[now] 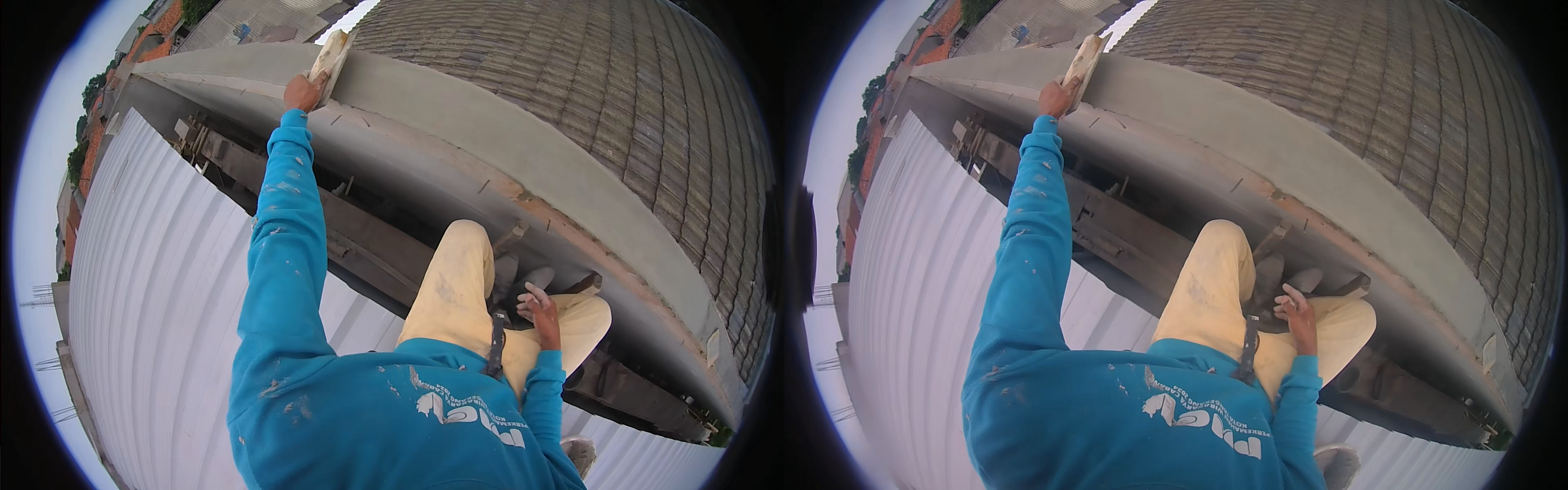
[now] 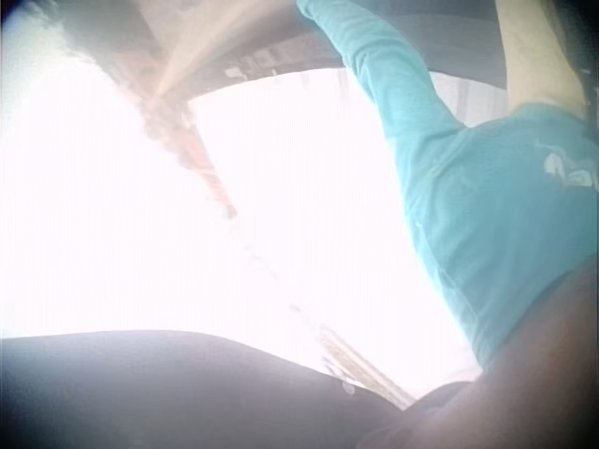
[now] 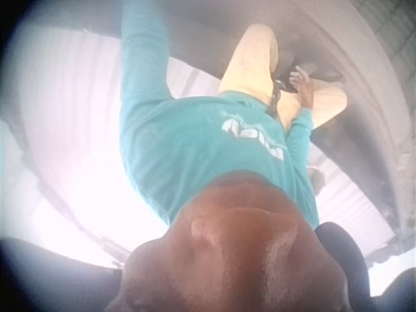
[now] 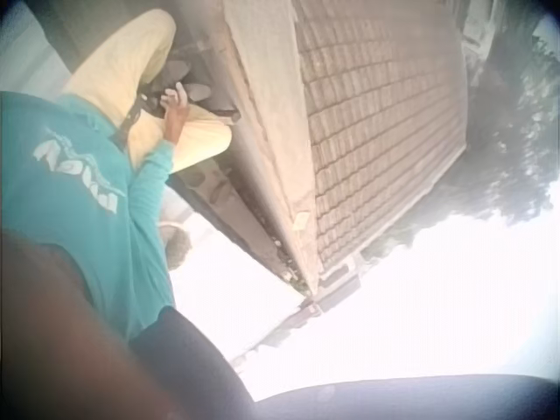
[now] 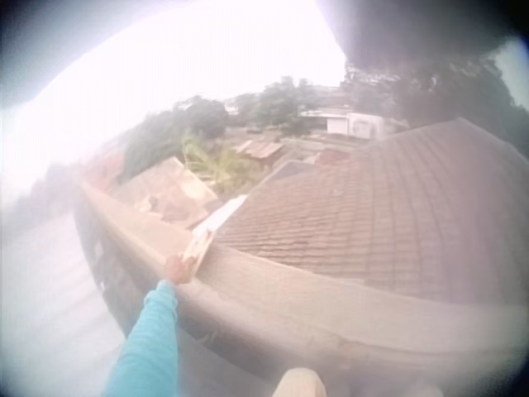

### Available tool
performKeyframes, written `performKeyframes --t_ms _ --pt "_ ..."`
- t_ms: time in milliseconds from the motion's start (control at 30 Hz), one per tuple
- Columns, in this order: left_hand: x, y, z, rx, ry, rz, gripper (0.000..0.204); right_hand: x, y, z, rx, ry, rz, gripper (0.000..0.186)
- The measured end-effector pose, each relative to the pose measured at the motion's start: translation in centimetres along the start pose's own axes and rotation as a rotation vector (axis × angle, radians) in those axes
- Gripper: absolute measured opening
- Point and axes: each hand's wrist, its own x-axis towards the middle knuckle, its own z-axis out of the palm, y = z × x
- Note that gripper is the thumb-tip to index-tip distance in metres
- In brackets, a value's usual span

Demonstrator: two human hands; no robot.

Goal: The person scoops wet cement from a bucket using a trowel and applies it to the roof edge. They then use a wooden float to smooth and level the cement along the curved roofline, repeating the process to cover a continuous section.

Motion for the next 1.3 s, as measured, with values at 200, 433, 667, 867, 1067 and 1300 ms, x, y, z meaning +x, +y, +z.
performKeyframes --t_ms 200,433,667,867,1067,1300 --pt "-1.6 2.3 0.4 -0.099 -0.120 -0.008 0.070 -0.2 -0.3 0.2 -0.017 0.017 -0.031 0.052" --pt "-16.9 21.2 2.9 -0.149 -0.113 0.226 0.056 0.1 -0.6 0.5 -0.040 0.002 -0.034 0.048" --pt "-28.7 34.0 5.0 -0.268 -0.184 0.387 0.052 0.3 -0.4 0.8 -0.054 -0.003 -0.109 0.046" --pt "-36.0 40.5 6.4 -0.421 -0.319 0.518 0.049 0.6 -0.2 1.1 -0.092 -0.005 -0.117 0.048" --pt "-33.8 39.8 5.1 -0.552 -0.576 0.418 0.054 0.5 0.7 0.1 -0.075 0.037 -0.101 0.048" --pt "-20.7 26.3 3.8 -0.123 -0.072 0.154 0.051 0.7 0.4 1.0 -0.127 0.008 -0.099 0.047"
